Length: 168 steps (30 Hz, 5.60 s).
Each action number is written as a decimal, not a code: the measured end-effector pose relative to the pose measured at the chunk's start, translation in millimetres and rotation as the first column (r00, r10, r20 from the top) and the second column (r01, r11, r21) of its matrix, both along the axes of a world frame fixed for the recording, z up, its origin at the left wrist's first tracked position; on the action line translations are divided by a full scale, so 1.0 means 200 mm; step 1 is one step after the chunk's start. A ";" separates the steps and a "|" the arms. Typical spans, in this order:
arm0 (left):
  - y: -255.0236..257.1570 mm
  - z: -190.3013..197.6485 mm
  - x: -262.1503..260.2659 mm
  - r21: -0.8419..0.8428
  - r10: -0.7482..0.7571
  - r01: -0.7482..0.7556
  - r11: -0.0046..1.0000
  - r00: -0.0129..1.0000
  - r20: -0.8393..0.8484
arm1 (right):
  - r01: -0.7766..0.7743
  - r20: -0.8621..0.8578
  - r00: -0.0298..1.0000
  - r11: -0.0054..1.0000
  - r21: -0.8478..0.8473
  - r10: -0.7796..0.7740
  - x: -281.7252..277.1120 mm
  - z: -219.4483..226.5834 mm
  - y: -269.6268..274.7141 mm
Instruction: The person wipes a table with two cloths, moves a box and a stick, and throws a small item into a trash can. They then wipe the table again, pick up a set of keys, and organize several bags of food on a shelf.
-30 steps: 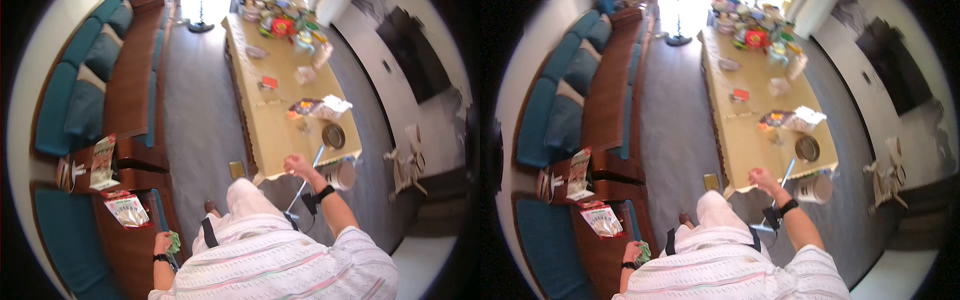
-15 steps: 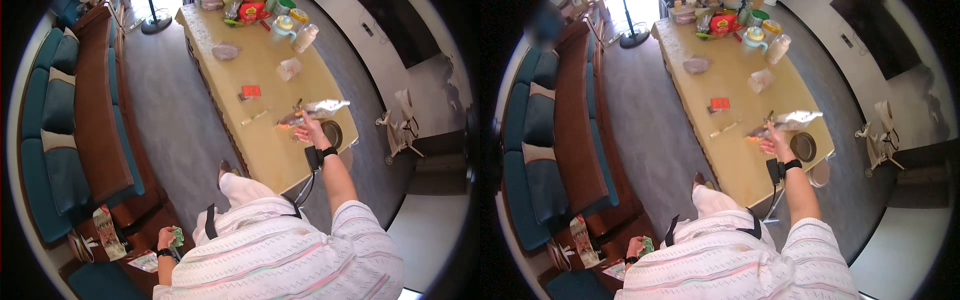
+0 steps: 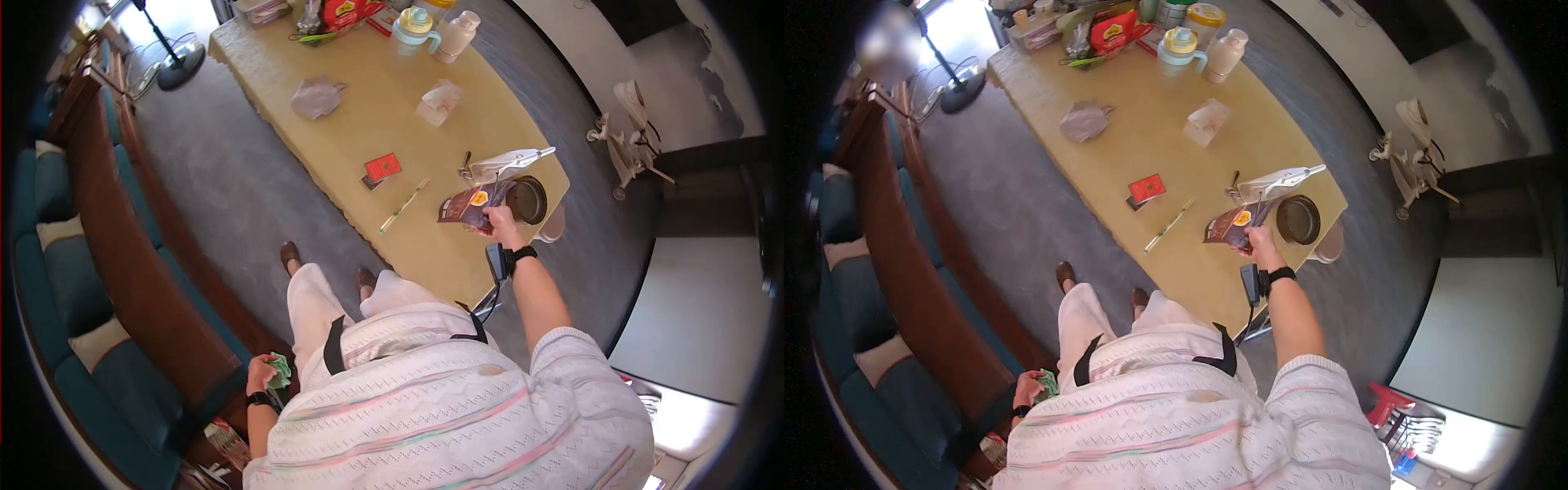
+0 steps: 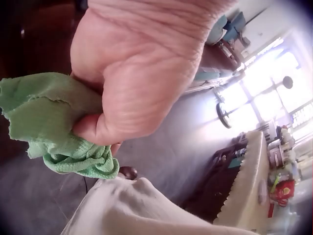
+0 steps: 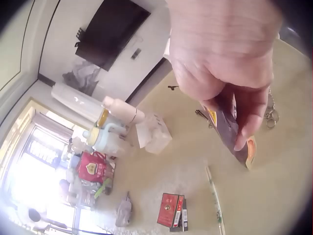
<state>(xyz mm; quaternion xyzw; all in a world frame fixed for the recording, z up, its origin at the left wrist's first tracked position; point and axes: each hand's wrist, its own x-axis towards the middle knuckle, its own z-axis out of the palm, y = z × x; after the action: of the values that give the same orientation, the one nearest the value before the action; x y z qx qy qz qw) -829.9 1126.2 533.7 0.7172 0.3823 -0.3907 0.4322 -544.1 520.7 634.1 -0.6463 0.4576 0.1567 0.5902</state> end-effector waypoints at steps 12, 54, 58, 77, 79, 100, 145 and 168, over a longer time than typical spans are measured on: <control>0.65 0.12 1.39 0.261 -0.566 0.530 0.807 0.820 0.083 | -0.044 0.040 0.998 0.990 -0.137 0.050 -0.05 0.43 0.42; 1.69 0.09 3.19 0.104 -0.474 0.472 0.876 0.880 0.004 | -0.254 0.123 0.955 0.959 -0.123 0.269 3.46 0.06 2.33; 1.74 0.06 3.18 0.046 -0.388 0.391 0.919 0.920 -0.060 | -0.146 0.169 0.971 0.981 -0.131 0.167 3.52 -0.01 2.31; 1.67 0.10 3.54 0.016 -0.517 0.519 0.854 0.853 -0.066 | -0.187 0.184 0.970 0.970 0.156 0.158 3.17 0.21 2.46; 1.63 0.09 3.63 0.020 -0.573 0.575 0.818 0.817 -0.060 | -0.262 0.144 0.961 0.941 0.212 0.235 2.94 0.26 2.38; 0.96 -0.02 3.97 0.111 -0.940 0.935 0.337 0.340 -0.014 | 0.724 0.220 0.689 0.644 -0.246 -0.691 0.70 0.44 0.42; 0.51 0.12 3.92 0.045 -0.945 0.948 0.315 0.318 -0.073 | 0.120 0.204 0.977 0.937 -0.328 -0.054 1.35 0.73 0.89; 0.99 0.12 4.16 0.071 -0.882 0.882 0.466 0.469 -0.041 | 0.278 0.277 0.947 0.852 -0.444 -0.164 2.62 -0.20 1.53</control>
<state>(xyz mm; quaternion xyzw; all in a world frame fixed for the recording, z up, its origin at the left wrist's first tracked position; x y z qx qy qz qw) 2.3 1324.6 558.1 0.8290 -0.0263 -0.5409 0.1397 -19.5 826.9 594.5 -0.7279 0.4826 -0.1055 0.4756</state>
